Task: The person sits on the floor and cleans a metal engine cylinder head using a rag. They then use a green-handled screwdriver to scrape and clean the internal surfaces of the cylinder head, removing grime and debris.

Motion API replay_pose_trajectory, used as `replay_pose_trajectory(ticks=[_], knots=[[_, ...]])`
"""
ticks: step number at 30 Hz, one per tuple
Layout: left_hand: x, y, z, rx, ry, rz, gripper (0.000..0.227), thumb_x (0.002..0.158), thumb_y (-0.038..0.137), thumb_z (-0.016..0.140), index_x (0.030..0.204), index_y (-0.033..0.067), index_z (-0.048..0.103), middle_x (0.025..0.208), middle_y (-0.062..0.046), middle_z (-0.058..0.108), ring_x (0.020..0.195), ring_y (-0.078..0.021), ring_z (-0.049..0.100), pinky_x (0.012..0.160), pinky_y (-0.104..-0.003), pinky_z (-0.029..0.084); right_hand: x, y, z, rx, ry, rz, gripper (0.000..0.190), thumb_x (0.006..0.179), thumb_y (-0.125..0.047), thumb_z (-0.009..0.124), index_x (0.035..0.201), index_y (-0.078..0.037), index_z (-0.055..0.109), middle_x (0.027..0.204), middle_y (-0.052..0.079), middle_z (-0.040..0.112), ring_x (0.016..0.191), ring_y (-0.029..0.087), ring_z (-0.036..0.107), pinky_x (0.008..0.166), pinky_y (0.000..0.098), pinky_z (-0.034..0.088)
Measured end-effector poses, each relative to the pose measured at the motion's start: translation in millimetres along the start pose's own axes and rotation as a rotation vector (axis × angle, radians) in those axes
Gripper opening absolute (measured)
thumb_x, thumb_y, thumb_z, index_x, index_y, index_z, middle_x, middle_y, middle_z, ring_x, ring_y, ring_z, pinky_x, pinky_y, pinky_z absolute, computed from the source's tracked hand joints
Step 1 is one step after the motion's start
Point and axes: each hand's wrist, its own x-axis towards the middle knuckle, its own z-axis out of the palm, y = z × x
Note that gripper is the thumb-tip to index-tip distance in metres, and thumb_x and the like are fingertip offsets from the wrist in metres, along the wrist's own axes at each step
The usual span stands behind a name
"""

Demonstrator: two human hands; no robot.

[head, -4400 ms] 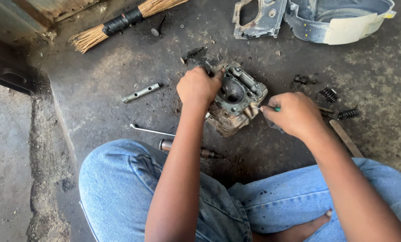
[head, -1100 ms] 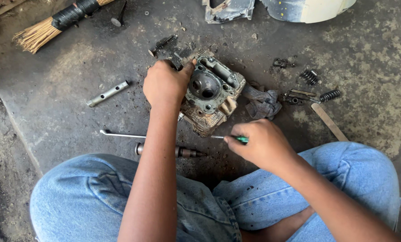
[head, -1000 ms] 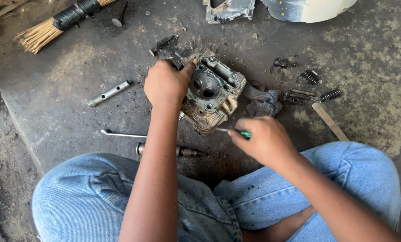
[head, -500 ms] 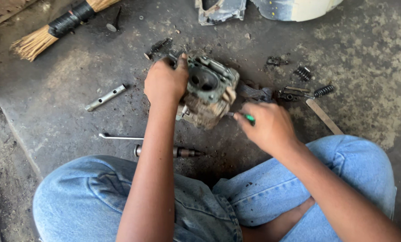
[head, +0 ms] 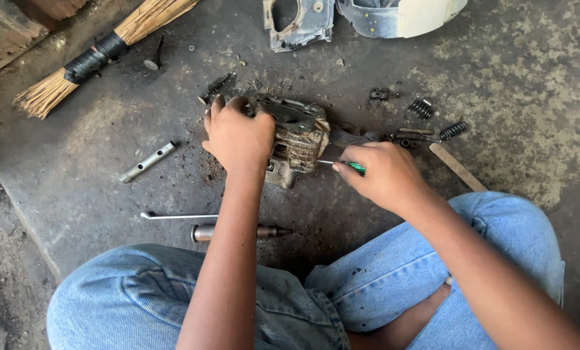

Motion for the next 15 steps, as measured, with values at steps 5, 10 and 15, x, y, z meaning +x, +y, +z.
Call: replay_pose_trajectory(ticks=[5,10,15], knots=[[0,0,-3,0.012,0.006,0.012,0.036,0.082,0.032,0.067,0.112,0.0166,0.077,0.135,-0.009,0.061,0.135,-0.0337,0.048,0.106,-0.06,0.037,-6,-8,-7,0.073,0.062,-0.119,0.017,0.087,-0.021,0.075,0.096,-0.007,0.077,0.091,0.009,0.072,0.077,0.03,0.07,0.068,0.043,0.055],[1,-1,0,0.009,0.052,0.049,0.032,0.084,0.031,0.065,0.108,0.0153,0.078,0.127,-0.009,0.066,0.127,-0.0327,0.053,0.101,-0.055,0.041,-6,-14,-9,0.11,0.086,-0.169,0.015,0.086,-0.016,0.075,0.096,-0.006,0.077,0.095,0.008,0.071,0.082,0.029,0.07,0.073,0.0416,0.056],[-2,-9,10,-0.008,0.142,0.122,0.03,0.087,0.03,0.06,0.103,0.0124,0.078,0.115,-0.008,0.071,0.116,-0.0301,0.06,0.094,-0.052,0.045,-1,-23,-13,0.109,0.052,-0.195,0.009,0.086,-0.011,0.073,0.089,-0.003,0.073,0.09,0.01,0.068,0.08,0.032,0.069,0.07,0.0435,0.054]])
